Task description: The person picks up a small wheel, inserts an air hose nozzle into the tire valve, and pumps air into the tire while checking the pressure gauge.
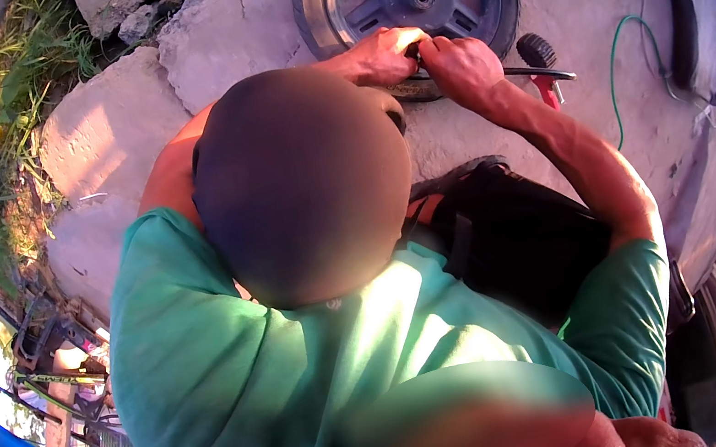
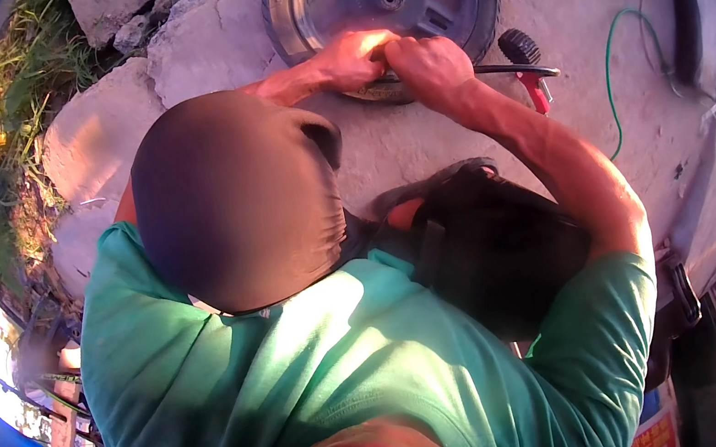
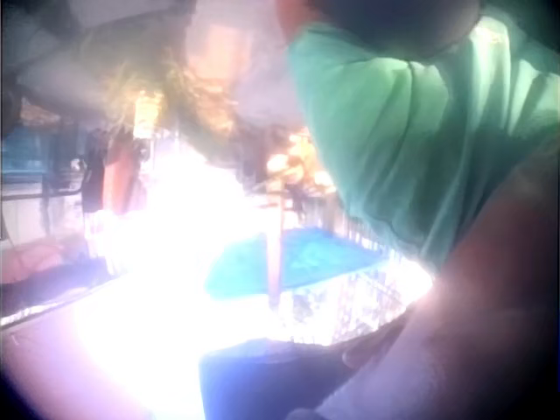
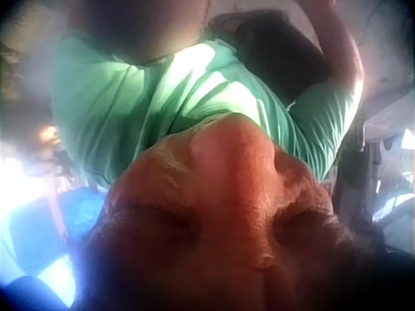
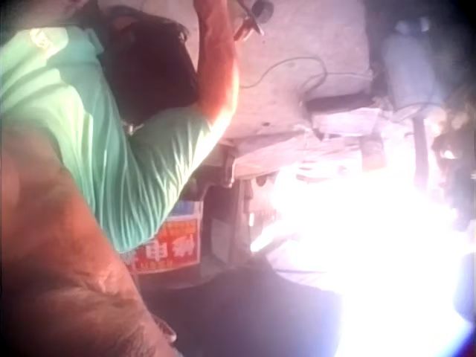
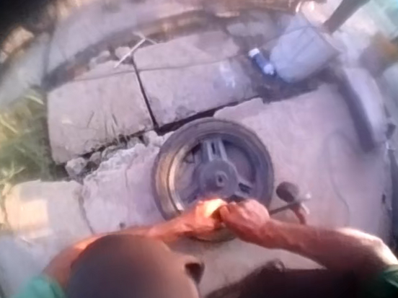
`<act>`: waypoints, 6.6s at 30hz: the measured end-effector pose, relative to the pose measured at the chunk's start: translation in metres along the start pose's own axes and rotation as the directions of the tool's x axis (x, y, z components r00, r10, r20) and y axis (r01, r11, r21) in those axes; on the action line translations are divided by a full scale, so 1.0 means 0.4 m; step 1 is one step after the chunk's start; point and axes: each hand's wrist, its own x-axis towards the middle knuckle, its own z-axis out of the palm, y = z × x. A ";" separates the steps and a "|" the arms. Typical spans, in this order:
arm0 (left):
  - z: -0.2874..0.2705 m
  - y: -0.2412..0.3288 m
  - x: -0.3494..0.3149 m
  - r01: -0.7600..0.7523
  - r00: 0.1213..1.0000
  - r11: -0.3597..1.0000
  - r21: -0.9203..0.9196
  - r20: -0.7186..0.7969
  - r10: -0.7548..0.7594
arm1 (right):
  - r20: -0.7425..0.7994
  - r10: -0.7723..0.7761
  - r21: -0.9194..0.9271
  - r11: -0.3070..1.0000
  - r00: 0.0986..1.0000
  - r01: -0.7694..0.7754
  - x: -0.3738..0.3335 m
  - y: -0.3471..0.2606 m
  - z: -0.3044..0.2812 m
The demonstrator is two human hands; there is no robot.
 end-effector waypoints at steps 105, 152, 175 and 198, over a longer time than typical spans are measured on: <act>0.026 0.045 0.001 0.119 0.992 0.988 0.103 -0.044 -0.115 | 0.111 0.768 0.382 0.553 0.630 -0.741 -0.496 0.350 0.136; 0.022 0.050 0.001 0.132 0.991 0.986 0.106 -0.022 -0.130 | 0.137 0.760 0.370 0.556 0.636 -0.744 -0.496 0.348 0.131; 0.027 0.043 0.002 0.110 0.994 0.988 0.113 -0.036 -0.106 | 0.155 0.763 0.355 0.550 0.627 -0.756 -0.497 0.348 0.128; -0.118 0.095 -0.025 0.008 0.972 0.998 0.061 -0.236 0.007 | 0.030 0.743 0.297 0.632 0.669 -0.716 -0.490 0.342 -0.002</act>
